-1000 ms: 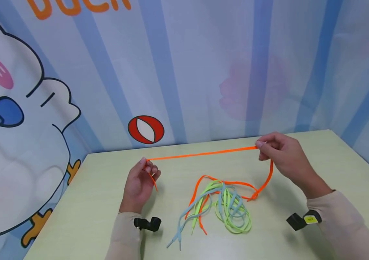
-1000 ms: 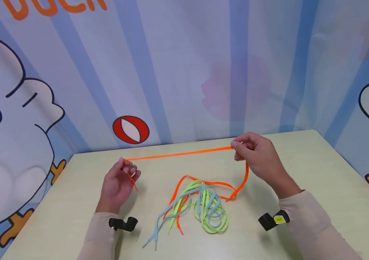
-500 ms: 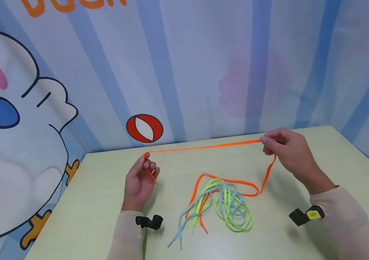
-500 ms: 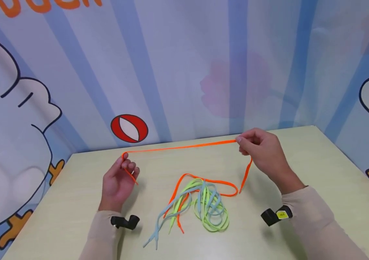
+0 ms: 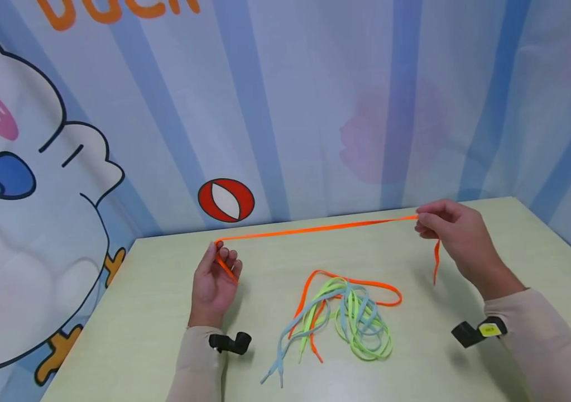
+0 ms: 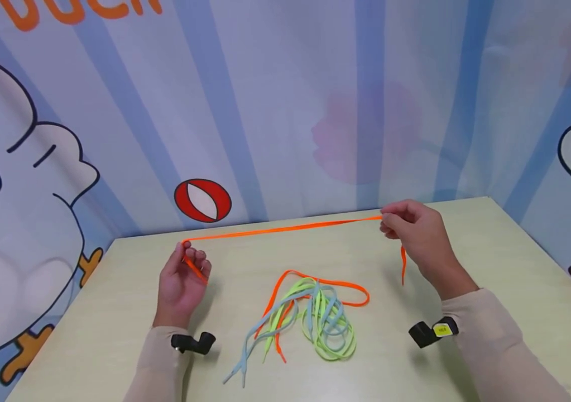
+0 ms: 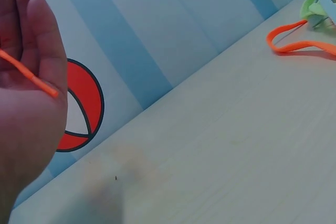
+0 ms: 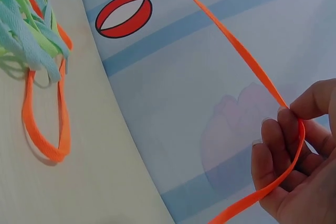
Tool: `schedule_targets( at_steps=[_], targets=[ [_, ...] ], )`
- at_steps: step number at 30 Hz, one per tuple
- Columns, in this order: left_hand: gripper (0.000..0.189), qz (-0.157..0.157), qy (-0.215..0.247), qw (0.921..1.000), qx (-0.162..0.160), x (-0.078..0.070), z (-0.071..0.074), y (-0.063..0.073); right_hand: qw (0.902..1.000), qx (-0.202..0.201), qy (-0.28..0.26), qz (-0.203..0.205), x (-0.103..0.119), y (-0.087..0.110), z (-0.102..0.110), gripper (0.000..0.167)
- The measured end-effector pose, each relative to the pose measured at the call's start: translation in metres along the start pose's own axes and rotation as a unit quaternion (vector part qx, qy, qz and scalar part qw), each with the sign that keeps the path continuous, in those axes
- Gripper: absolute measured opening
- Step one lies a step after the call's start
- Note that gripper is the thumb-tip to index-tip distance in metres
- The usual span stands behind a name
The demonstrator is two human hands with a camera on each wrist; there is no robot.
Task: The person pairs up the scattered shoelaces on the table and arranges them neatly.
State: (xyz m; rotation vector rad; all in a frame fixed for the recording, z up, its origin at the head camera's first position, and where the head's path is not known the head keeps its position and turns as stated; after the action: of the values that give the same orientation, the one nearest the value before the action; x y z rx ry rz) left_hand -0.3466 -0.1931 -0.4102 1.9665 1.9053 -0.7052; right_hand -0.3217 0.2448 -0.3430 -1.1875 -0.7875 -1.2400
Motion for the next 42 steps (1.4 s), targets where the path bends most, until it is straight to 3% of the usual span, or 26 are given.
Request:
schedule_targets(
  at_steps=[8, 14, 20, 27, 42],
  targets=[
    [0.019, -0.014, 0.020, 0.9991, -0.035, -0.001, 0.011, -0.003, 0.9996, -0.017, 0.021, -0.003, -0.009, -0.001, 0.007, 0.037],
    [0.024, -0.018, 0.032, 0.9962, -0.079, 0.002, 0.019, -0.004, 0.9992, -0.022, 0.031, -0.014, -0.020, 0.000, 0.014, 0.031],
    [0.028, -0.028, 0.029, 0.9957, -0.083, -0.002, 0.020, -0.005, 0.9989, -0.018, 0.044, -0.007, -0.021, -0.003, 0.015, 0.034],
    [0.034, -0.037, 0.034, 0.9913, -0.121, -0.004, 0.026, -0.005, 0.9976, -0.015, 0.064, -0.024, -0.030, -0.005, 0.015, 0.039],
    [0.035, -0.025, 0.023, 0.9901, -0.136, -0.005, 0.030, -0.004, 0.9975, -0.017, 0.060, -0.032, -0.044, -0.010, 0.017, 0.041]
  ],
)
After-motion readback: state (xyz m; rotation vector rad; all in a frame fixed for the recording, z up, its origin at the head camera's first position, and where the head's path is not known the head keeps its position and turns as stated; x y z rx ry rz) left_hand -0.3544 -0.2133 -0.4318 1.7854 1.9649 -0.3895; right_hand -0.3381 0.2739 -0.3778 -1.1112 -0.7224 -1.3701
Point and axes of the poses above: each hand's wrist, its own y-axis away from the middle knuckle, its own z-axis out of the back of the hand, x = y × z, the point moved 8 cm from there along -y, towards the middle knuckle
